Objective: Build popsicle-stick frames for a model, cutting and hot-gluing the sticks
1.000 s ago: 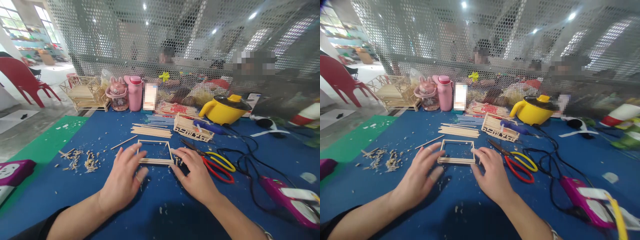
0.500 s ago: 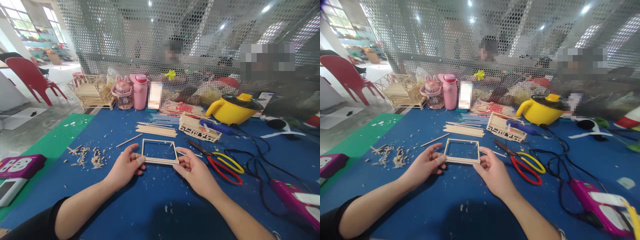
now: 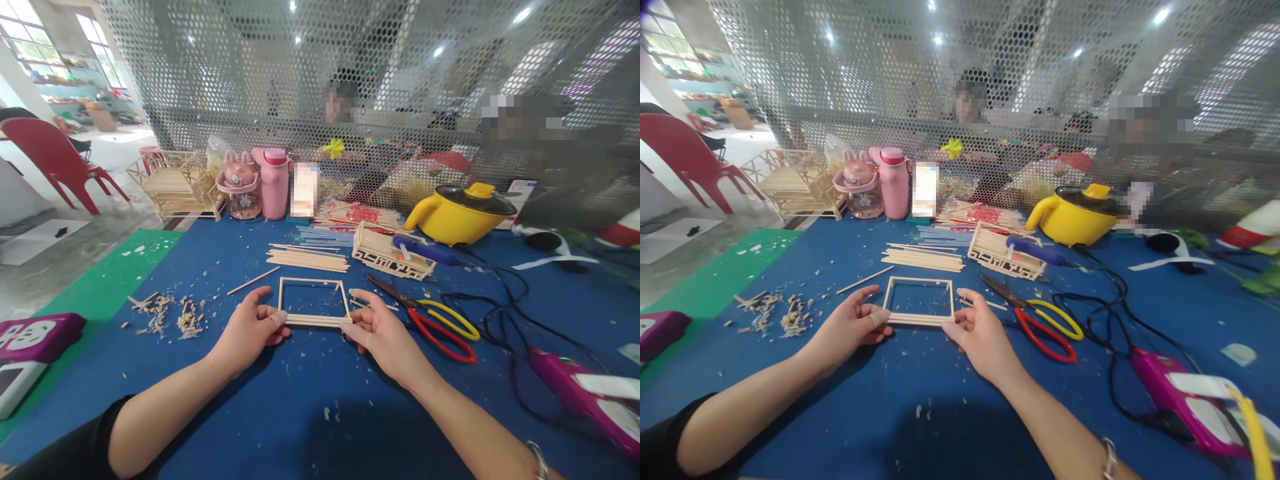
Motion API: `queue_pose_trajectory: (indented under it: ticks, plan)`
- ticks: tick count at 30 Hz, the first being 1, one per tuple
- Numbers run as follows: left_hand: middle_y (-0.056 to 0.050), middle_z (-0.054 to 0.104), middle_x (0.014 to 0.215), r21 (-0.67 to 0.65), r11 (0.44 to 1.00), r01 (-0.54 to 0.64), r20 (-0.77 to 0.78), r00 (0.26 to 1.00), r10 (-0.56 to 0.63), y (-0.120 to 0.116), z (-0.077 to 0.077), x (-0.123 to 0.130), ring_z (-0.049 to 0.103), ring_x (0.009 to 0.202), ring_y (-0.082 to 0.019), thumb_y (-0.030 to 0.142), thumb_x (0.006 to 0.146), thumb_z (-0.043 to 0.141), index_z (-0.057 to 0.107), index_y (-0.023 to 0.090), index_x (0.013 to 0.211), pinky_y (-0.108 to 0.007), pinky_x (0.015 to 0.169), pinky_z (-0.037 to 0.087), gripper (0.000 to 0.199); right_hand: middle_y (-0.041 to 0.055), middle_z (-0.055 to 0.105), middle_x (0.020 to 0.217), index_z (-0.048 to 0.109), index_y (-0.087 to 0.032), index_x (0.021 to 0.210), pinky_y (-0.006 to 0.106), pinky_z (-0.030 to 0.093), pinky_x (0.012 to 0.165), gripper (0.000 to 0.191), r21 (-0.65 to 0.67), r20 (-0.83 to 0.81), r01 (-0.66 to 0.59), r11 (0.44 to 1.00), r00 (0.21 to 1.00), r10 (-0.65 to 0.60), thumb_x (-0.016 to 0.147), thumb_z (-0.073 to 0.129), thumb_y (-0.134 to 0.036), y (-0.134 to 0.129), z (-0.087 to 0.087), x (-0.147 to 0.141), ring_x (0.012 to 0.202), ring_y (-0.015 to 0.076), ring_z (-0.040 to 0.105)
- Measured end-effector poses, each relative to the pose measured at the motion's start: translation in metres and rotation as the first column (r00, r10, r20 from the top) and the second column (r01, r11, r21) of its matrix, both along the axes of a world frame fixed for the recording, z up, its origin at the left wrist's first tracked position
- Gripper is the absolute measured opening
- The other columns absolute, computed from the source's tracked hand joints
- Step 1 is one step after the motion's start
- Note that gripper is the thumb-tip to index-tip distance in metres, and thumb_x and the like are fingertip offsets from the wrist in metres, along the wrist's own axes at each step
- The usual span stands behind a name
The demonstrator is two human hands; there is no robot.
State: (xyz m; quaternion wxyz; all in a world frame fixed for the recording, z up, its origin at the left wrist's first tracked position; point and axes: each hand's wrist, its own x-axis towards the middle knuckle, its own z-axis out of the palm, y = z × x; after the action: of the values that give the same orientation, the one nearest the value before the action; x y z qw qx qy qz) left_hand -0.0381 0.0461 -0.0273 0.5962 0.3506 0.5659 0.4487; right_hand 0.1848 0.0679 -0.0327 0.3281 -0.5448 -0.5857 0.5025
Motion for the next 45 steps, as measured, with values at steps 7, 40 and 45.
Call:
queue_pose_trajectory:
  ticks: [7,40,45]
  plan:
    - [-0.002,0.062,0.072,-0.143,0.988,0.063,0.094,0.994,-0.049,0.004,0.004,-0.005,0.063,0.060,-0.009,0.015,0.080,0.064,0.053,0.010,0.110,-0.016,0.053,0.052,0.033,-0.0039,0.053,0.077,0.038,-0.022,0.121,0.022,0.039,0.043,0.058,-0.051,-0.032,0.025,0.998,0.999,-0.026,0.071,0.067,-0.031,0.000,0.002,-0.001,0.053,0.0096,0.049]
    - [-0.003,0.067,0.079,0.017,0.995,0.102,0.116,0.988,-0.104,-0.002,0.001,-0.009,0.057,0.054,-0.006,0.054,0.063,0.073,0.064,0.013,0.079,-0.015,0.049,0.044,0.045,0.0004,0.057,0.086,0.058,-0.021,0.105,0.026,0.046,0.072,0.035,0.181,-0.124,-0.087,0.980,0.986,0.110,0.071,0.061,-0.016,-0.004,0.011,0.012,0.077,0.0125,0.055]
    - [-0.005,0.067,0.082,0.061,0.995,0.080,0.034,0.996,-0.083,0.000,0.000,-0.010,0.056,0.054,-0.007,0.057,0.062,0.071,0.065,0.013,0.082,-0.017,0.050,0.045,0.049,0.0022,0.057,0.082,0.058,-0.019,0.093,0.028,0.046,0.068,0.023,0.345,0.138,0.019,0.939,0.988,-0.070,0.072,0.050,-0.016,0.004,0.007,0.019,0.073,0.0142,0.055]
